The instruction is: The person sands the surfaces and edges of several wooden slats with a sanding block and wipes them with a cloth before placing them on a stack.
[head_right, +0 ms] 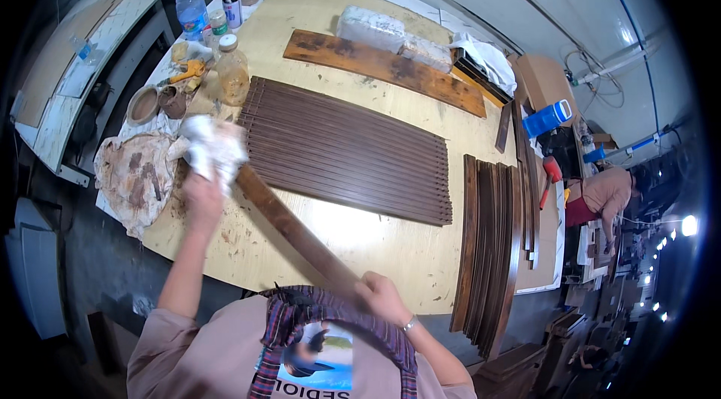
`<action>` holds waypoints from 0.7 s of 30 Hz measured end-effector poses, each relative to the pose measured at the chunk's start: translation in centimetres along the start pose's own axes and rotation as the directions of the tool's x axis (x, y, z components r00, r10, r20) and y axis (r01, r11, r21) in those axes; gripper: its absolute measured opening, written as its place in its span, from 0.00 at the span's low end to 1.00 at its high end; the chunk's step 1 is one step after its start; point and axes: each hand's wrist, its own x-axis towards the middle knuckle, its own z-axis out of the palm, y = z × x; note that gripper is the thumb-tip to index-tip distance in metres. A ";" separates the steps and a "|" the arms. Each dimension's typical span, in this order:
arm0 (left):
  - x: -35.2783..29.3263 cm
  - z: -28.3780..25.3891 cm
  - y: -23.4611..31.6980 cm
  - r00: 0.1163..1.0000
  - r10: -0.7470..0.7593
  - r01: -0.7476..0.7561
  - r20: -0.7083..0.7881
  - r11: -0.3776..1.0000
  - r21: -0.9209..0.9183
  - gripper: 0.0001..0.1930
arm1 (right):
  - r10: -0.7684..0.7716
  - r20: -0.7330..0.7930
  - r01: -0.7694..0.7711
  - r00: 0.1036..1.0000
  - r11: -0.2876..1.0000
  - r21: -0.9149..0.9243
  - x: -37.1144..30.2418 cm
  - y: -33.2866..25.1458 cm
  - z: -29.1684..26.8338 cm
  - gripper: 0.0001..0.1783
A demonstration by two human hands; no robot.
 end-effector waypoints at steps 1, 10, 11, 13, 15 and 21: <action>-2.1 1.3 4.2 0.975 -0.105 0.079 0.197 0.988 0.134 0.09 | 0.016 0.006 -0.016 1.000 0.999 0.031 0.3 0.4 0.0 0.18; 2.7 0.0 -3.9 0.978 0.174 -0.194 -0.111 0.960 -0.201 0.14 | 0.002 0.167 -0.031 0.986 0.986 0.166 -1.6 -0.5 -1.7 0.14; 4.0 -1.2 -4.7 0.927 0.300 -0.300 -0.225 0.953 0.036 0.16 | -0.016 0.173 -0.018 0.985 0.981 0.194 -1.4 -1.1 -2.3 0.13; 4.5 -2.0 -3.5 0.849 0.465 -0.419 -0.251 0.882 0.218 0.20 | 0.024 0.191 -0.109 0.981 0.888 0.447 -0.1 -2.6 -3.1 0.13; 4.3 -1.2 0.5 0.831 0.531 -0.529 -0.166 0.847 0.055 0.22 | -0.058 0.069 0.022 0.996 0.896 0.443 2.8 -3.4 -4.3 0.12; 1.5 7.3 10.7 0.867 0.462 -0.101 0.188 0.532 -0.841 0.21 | -0.331 -0.158 0.331 0.930 0.573 0.750 11.6 -12.8 -6.7 0.28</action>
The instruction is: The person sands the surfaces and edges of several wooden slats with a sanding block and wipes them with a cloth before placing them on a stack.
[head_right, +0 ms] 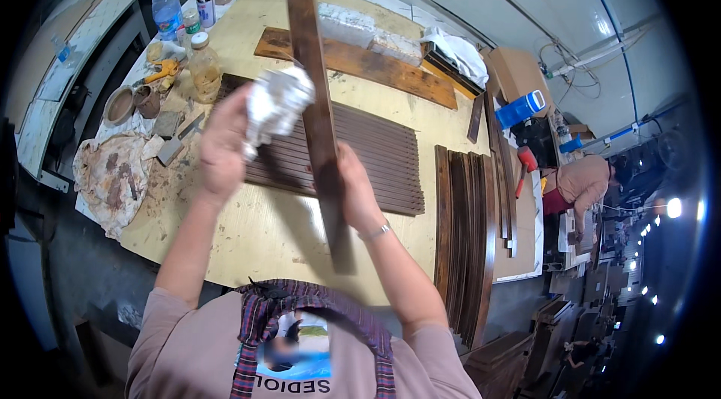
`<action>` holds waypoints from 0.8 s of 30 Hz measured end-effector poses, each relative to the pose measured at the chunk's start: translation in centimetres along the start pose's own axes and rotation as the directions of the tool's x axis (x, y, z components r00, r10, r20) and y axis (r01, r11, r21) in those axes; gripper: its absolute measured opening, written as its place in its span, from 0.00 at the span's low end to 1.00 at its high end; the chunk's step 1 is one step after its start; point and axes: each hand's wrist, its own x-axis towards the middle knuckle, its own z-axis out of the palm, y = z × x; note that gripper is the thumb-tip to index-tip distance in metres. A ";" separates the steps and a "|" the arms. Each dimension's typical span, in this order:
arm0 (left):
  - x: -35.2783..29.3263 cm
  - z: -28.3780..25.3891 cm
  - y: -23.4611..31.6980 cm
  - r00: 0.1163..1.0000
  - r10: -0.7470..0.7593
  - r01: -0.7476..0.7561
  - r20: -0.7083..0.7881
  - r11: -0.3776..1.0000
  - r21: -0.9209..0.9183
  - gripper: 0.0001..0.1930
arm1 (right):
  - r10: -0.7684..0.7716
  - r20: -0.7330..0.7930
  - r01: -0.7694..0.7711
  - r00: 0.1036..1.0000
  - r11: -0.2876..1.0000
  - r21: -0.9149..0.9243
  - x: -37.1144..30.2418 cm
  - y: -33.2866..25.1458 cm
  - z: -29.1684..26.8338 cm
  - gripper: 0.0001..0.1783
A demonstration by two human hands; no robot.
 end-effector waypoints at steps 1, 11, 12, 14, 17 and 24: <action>-0.6 1.1 -1.9 0.995 -0.078 0.074 0.057 0.995 0.072 0.20 | -0.036 -0.026 0.038 0.999 0.995 0.088 1.3 -0.9 1.5 0.28; -13.5 -4.8 -3.2 0.882 -0.462 0.449 -0.093 0.764 0.464 0.11 | -0.225 -0.396 0.308 0.890 0.938 0.159 4.5 -4.2 -1.6 0.17; -11.7 -4.7 -2.5 0.976 -0.214 0.190 -0.026 0.797 0.574 0.11 | -0.201 -0.395 0.285 0.896 0.944 0.167 4.2 -4.0 -1.6 0.17; -6.9 -2.8 -0.6 0.973 0.153 -0.229 0.171 0.634 0.739 0.13 | -0.170 -0.353 0.245 0.920 0.952 0.181 4.0 -3.3 -1.5 0.18; -5.3 1.6 -1.3 0.922 0.113 -0.379 0.369 0.453 0.807 0.18 | -0.016 -0.235 0.038 0.972 0.995 0.089 3.5 0.3 -1.2 0.22; -1.4 -1.6 -4.5 0.911 0.125 -0.411 0.392 0.213 0.887 0.12 | 0.294 0.022 -0.248 0.956 0.843 -0.478 -5.2 -0.1 -1.8 0.32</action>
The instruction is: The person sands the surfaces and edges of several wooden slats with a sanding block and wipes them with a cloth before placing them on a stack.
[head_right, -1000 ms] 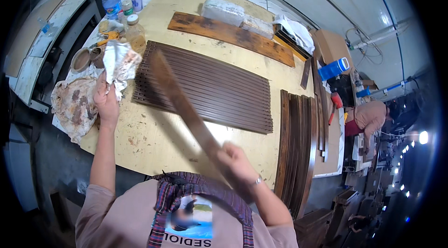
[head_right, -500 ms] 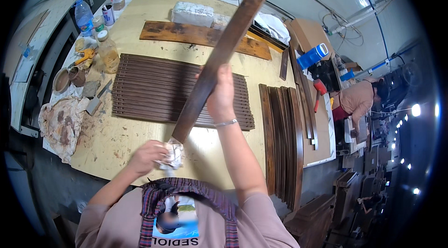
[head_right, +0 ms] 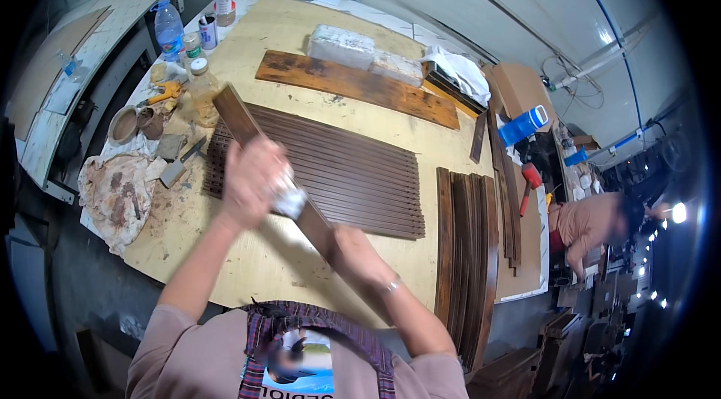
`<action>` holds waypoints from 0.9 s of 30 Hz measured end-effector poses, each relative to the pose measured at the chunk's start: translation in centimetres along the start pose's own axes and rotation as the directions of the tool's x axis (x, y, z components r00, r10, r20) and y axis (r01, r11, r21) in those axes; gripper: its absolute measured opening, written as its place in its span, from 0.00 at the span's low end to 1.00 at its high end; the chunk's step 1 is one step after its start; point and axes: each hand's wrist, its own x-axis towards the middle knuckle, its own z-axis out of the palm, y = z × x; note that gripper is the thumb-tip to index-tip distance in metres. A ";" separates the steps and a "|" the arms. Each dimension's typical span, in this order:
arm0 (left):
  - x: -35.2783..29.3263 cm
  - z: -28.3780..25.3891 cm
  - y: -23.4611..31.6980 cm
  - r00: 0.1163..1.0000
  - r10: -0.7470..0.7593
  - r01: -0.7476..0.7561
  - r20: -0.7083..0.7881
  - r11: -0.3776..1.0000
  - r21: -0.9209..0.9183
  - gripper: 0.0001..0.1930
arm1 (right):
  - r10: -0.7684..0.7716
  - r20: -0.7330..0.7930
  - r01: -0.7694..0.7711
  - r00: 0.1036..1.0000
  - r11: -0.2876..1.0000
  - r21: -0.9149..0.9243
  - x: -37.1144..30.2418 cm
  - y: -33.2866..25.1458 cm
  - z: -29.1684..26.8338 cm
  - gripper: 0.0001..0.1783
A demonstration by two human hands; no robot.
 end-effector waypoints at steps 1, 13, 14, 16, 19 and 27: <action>0.6 -0.2 -2.5 0.993 -0.112 0.113 -0.047 0.993 0.036 0.13 | 0.054 0.020 -0.054 0.998 0.999 0.006 -1.6 1.1 -0.3 0.32; -7.5 -1.2 -4.1 0.565 -0.774 0.799 0.286 0.427 -0.423 0.18 | 0.284 0.170 -0.322 0.944 0.907 0.272 -7.2 7.1 2.1 0.17; -7.2 -1.3 -3.0 0.550 -0.764 0.785 0.338 0.334 -0.522 0.17 | 0.300 0.178 -0.335 0.937 0.917 0.215 -7.1 7.2 2.3 0.16; -6.9 -1.9 -2.4 0.561 -0.744 0.740 0.364 0.253 -0.623 0.13 | 0.279 0.170 -0.302 0.945 0.945 0.127 -6.8 7.2 2.7 0.12; -7.2 -3.0 -4.2 0.651 -0.711 0.682 0.265 0.395 -0.615 0.10 | 0.249 0.052 -0.247 0.967 0.968 -0.036 -6.8 6.4 3.4 0.18; -14.8 -6.9 -18.5 0.846 -0.531 0.481 -0.038 0.733 0.481 0.21 | 0.111 0.048 -0.101 0.993 0.978 -0.184 -7.0 8.5 2.8 0.25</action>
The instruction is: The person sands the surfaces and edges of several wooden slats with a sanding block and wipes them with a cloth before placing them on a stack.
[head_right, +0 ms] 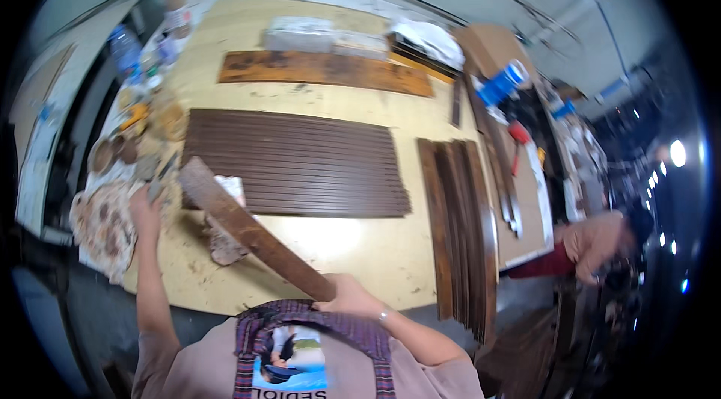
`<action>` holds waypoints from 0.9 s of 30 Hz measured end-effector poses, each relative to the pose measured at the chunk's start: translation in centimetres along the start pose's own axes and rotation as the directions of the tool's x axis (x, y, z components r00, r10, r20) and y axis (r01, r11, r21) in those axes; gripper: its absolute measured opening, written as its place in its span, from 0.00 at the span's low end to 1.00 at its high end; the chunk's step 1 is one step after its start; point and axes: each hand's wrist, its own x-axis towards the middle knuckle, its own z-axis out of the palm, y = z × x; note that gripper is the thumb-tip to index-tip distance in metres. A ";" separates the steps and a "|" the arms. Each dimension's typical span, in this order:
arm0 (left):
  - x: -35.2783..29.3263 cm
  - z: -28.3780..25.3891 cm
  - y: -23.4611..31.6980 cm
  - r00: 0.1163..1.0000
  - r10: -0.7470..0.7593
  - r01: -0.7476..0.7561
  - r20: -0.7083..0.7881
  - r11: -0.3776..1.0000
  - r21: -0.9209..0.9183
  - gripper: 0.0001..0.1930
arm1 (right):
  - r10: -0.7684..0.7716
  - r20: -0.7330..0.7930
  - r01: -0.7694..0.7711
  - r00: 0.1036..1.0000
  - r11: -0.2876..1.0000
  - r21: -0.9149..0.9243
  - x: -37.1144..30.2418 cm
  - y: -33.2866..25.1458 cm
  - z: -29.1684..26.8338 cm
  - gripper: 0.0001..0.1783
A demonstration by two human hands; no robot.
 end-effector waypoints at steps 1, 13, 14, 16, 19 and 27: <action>-0.4 -0.1 -0.2 1.000 0.004 -0.004 -0.003 1.000 0.001 0.21 | -0.009 -0.051 0.008 0.999 1.000 -0.019 0.1 -0.3 -0.3 0.25; -0.4 -3.5 8.8 0.989 -0.078 0.150 0.129 0.440 -0.885 0.23 | 0.012 -0.372 -0.123 0.928 0.953 -0.276 -3.1 0.7 -1.0 0.30; -0.3 -4.1 10.0 0.983 -0.073 0.182 0.167 0.372 -0.910 0.23 | 0.018 -0.336 -0.124 0.942 0.946 -0.298 -3.4 1.0 -1.3 0.29; -0.3 -6.1 11.8 0.969 -0.078 0.247 0.235 0.252 -0.936 0.24 | -0.002 -0.320 -0.110 0.947 0.937 -0.332 -4.0 1.6 -1.2 0.30; -0.6 -6.2 11.4 0.965 -0.044 0.252 0.258 0.420 -0.872 0.22 | -0.023 -0.312 -0.078 0.950 0.949 -0.306 -5.0 2.9 -1.0 0.31; -0.1 -12.8 15.8 0.915 0.362 -0.018 0.175 0.472 -0.881 0.20 | 0.116 -0.275 -0.187 0.955 0.950 -0.249 -6.5 2.9 -1.0 0.21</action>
